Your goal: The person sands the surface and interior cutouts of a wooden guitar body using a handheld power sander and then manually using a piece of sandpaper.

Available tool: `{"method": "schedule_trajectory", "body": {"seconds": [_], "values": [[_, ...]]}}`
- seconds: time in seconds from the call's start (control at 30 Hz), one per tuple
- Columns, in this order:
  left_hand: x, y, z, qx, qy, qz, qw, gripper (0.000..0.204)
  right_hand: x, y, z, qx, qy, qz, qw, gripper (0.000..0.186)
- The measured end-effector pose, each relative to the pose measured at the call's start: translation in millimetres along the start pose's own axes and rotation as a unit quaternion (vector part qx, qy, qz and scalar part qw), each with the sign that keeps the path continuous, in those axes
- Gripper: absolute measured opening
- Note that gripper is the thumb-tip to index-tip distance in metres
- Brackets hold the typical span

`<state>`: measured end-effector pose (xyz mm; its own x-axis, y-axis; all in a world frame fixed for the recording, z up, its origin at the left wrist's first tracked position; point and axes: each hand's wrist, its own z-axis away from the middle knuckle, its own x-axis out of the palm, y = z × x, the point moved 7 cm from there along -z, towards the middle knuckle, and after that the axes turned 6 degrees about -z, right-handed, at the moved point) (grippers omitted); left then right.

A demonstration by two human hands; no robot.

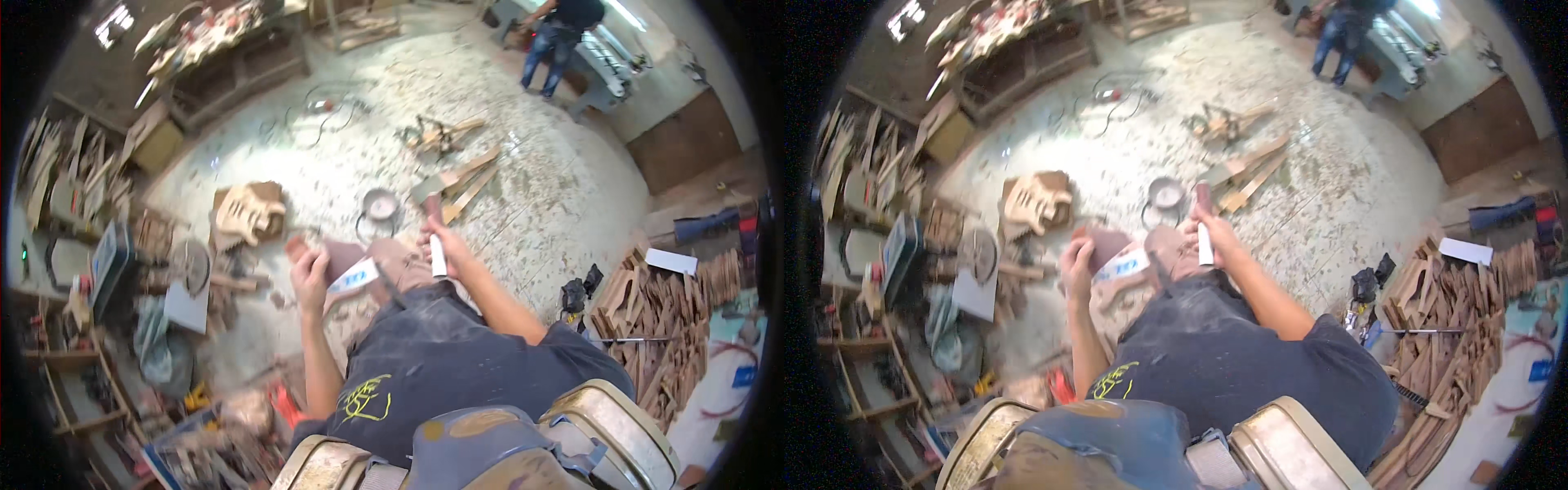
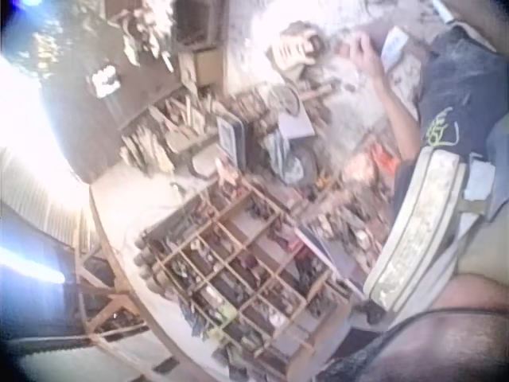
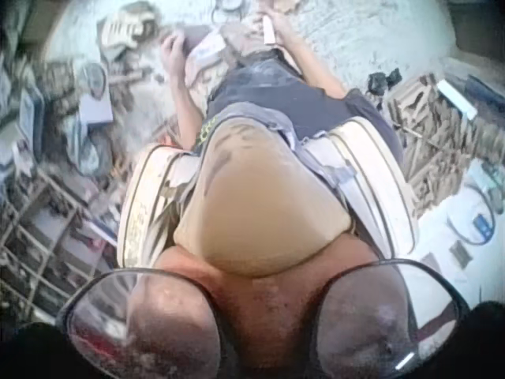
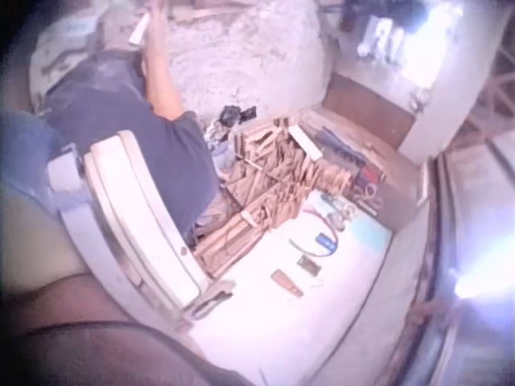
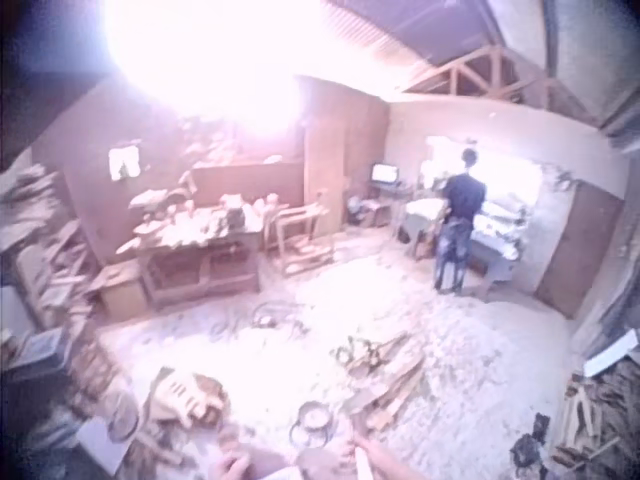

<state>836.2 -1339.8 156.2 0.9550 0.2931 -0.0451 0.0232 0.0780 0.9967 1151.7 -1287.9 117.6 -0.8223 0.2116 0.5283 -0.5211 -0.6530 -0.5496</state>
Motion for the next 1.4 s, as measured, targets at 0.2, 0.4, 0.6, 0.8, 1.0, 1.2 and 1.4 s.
{"method": "schedule_trajectory", "body": {"seconds": [0.2,0.4,0.6,0.8,1.0,1.2,1.4], "values": [[-6.4,8.9,-81.2,0.002,0.006,0.090,0.996,0.013,39.0,-37.5,-69.3,-0.072,0.014,0.026,0.997,0.033],[-15.9,24.9,-205.2,0.015,0.003,0.062,0.998,0.015,79.4,-88.4,-194.0,-0.068,-0.002,-0.006,0.998,0.034],[-20.4,32.7,-363.4,-0.003,-0.023,0.048,0.999,0.015,121.7,-163.6,-336.0,-0.090,0.000,-0.030,0.996,0.039],[-59.0,39.5,-482.0,-0.018,-0.032,0.085,0.996,0.016,219.1,-239.5,-404.7,-0.087,-0.022,0.029,0.996,0.035],[-73.7,68.6,-547.7,-0.067,0.082,0.047,0.993,0.020,265.3,-245.4,-474.1,-0.045,-0.049,0.068,0.995,0.033],[-113.1,59.6,-642.6,-0.021,0.093,0.039,0.995,0.018,257.2,-180.7,-552.9,0.058,0.003,0.003,0.998,0.033],[-175.5,42.6,-731.2,-0.008,0.136,0.102,0.985,0.017,349.0,-192.4,-642.6,0.089,-0.006,0.088,0.992,0.040]]}}
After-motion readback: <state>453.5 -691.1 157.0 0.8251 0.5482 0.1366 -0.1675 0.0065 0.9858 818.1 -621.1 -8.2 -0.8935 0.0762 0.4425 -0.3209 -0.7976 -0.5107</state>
